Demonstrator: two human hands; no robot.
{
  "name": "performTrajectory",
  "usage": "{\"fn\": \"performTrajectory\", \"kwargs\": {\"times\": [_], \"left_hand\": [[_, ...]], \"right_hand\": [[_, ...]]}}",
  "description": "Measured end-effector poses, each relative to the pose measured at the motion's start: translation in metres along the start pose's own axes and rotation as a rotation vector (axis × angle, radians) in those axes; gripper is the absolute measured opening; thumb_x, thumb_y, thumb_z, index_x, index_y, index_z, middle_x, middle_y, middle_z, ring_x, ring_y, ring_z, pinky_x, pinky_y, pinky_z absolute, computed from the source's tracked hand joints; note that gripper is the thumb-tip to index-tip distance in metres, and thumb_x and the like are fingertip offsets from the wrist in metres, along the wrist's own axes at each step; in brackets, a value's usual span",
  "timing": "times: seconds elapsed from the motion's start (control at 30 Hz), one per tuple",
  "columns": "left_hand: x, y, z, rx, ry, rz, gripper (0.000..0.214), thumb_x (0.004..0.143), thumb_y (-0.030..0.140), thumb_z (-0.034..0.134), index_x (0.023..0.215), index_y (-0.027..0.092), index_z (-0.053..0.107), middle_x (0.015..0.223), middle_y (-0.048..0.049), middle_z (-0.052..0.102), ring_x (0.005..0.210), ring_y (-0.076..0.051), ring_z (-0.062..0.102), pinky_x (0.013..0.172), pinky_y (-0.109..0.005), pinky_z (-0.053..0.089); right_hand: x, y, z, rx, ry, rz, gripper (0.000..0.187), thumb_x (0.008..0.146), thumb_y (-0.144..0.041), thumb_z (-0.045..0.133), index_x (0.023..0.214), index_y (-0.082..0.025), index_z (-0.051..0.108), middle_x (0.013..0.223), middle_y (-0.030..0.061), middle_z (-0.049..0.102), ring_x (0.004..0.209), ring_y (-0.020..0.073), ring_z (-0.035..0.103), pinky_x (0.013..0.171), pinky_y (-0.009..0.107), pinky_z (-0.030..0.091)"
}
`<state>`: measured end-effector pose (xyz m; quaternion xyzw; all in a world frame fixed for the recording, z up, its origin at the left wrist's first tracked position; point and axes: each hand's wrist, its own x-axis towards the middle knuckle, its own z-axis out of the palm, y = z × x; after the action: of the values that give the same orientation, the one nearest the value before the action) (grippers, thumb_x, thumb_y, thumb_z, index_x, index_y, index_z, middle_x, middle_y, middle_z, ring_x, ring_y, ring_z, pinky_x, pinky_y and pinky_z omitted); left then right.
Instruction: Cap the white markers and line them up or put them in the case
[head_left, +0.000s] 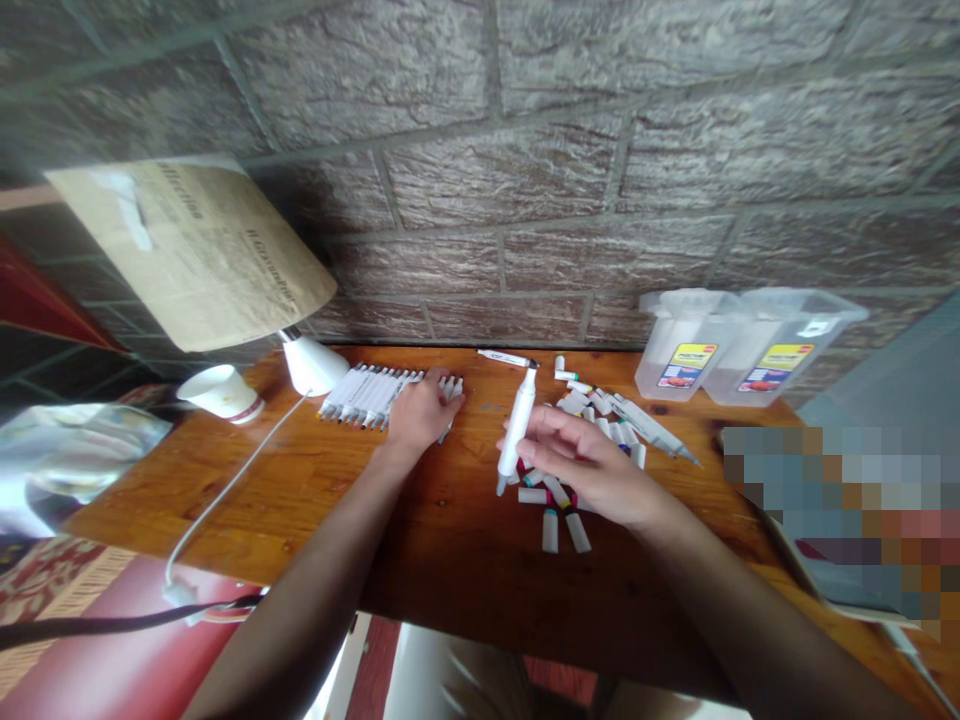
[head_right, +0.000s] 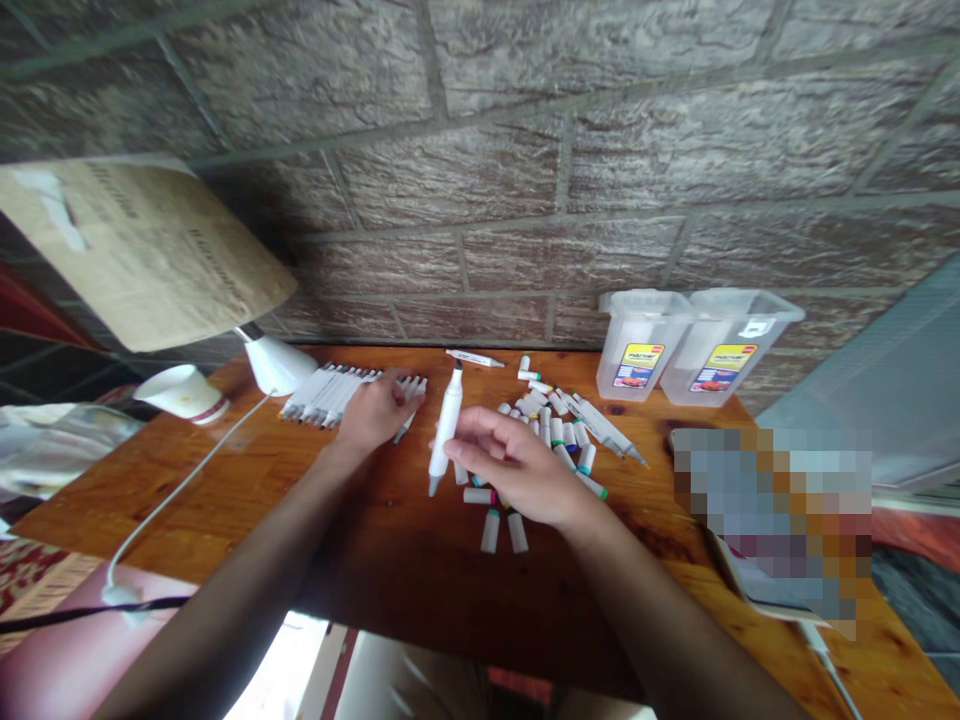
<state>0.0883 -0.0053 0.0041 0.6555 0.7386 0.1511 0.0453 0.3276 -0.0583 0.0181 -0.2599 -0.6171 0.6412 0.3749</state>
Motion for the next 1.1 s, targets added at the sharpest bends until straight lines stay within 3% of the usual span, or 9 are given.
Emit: {"fn": "performTrajectory", "kwargs": {"times": [0.2,0.4,0.67,0.77,0.9,1.0,1.1], "left_hand": [[0.001,-0.001,0.002,-0.064,0.044,0.033,0.044,0.091,0.042,0.061,0.129,0.019,0.065,0.087,-0.0053,0.077,0.086,-0.024,0.071,0.073,-0.029,0.047],[-0.006,0.006,0.001,-0.368,0.183,0.374,0.032,0.096,0.041,0.053,0.092,0.017,0.074,0.065,0.0004,0.064,0.059,-0.012,0.058,0.066,-0.024,0.043],[-0.023,0.029,0.001,-0.752,-0.025,0.696,0.037,0.099,0.038,0.049,0.075,0.015,0.065,0.063,0.0008,0.061,0.057,-0.01,0.05,0.058,-0.021,0.039],[-0.024,0.034,0.004,-0.89,-0.073,0.712,0.044,0.098,0.046,0.052,0.067,0.015,0.06,0.061,0.0011,0.057,0.058,-0.01,0.049,0.059,-0.022,0.041],[-0.026,0.035,0.005,-1.072,-0.122,0.59,0.05,0.097,0.056,0.052,0.074,0.014,0.069,0.065,-0.0007,0.061,0.061,-0.012,0.053,0.06,-0.024,0.043],[-0.028,0.035,0.0,-1.154,-0.135,0.577,0.049,0.098,0.054,0.053,0.08,0.014,0.076,0.066,-0.0018,0.063,0.06,-0.011,0.054,0.059,-0.024,0.044],[-0.03,0.036,-0.007,-1.2,-0.147,0.635,0.038,0.094,0.048,0.062,0.085,0.015,0.079,0.081,-0.006,0.072,0.073,-0.015,0.064,0.07,-0.027,0.052]], "right_hand": [[0.001,0.003,0.003,0.048,0.024,0.056,0.039,0.086,-0.047,0.075,0.117,-0.024,0.074,0.1,0.0047,0.078,0.09,0.0165,0.071,0.09,0.032,0.055],[0.003,0.012,-0.003,0.154,0.066,0.128,0.04,0.087,-0.045,0.076,0.124,-0.028,0.074,0.1,0.0033,0.078,0.079,0.0105,0.064,0.065,0.02,0.046],[0.008,0.016,-0.003,0.269,0.066,0.117,0.037,0.082,-0.04,0.081,0.117,-0.027,0.077,0.097,0.0042,0.078,0.067,0.0084,0.053,0.055,0.02,0.036],[0.007,0.017,-0.004,0.248,0.064,0.136,0.038,0.084,-0.04,0.08,0.12,-0.028,0.076,0.1,0.0043,0.078,0.071,0.0089,0.056,0.058,0.02,0.038],[0.005,0.017,-0.005,0.218,0.068,0.164,0.041,0.084,-0.042,0.08,0.121,-0.028,0.075,0.104,0.0052,0.078,0.078,0.0106,0.062,0.063,0.02,0.043],[0.005,0.016,-0.004,0.196,0.066,0.159,0.04,0.082,-0.044,0.081,0.119,-0.03,0.076,0.106,0.0039,0.078,0.088,0.0123,0.066,0.071,0.021,0.048],[0.006,0.017,-0.003,0.188,0.087,0.119,0.039,0.08,-0.042,0.082,0.117,-0.03,0.076,0.108,0.0018,0.077,0.088,0.0113,0.067,0.074,0.022,0.05]]}}
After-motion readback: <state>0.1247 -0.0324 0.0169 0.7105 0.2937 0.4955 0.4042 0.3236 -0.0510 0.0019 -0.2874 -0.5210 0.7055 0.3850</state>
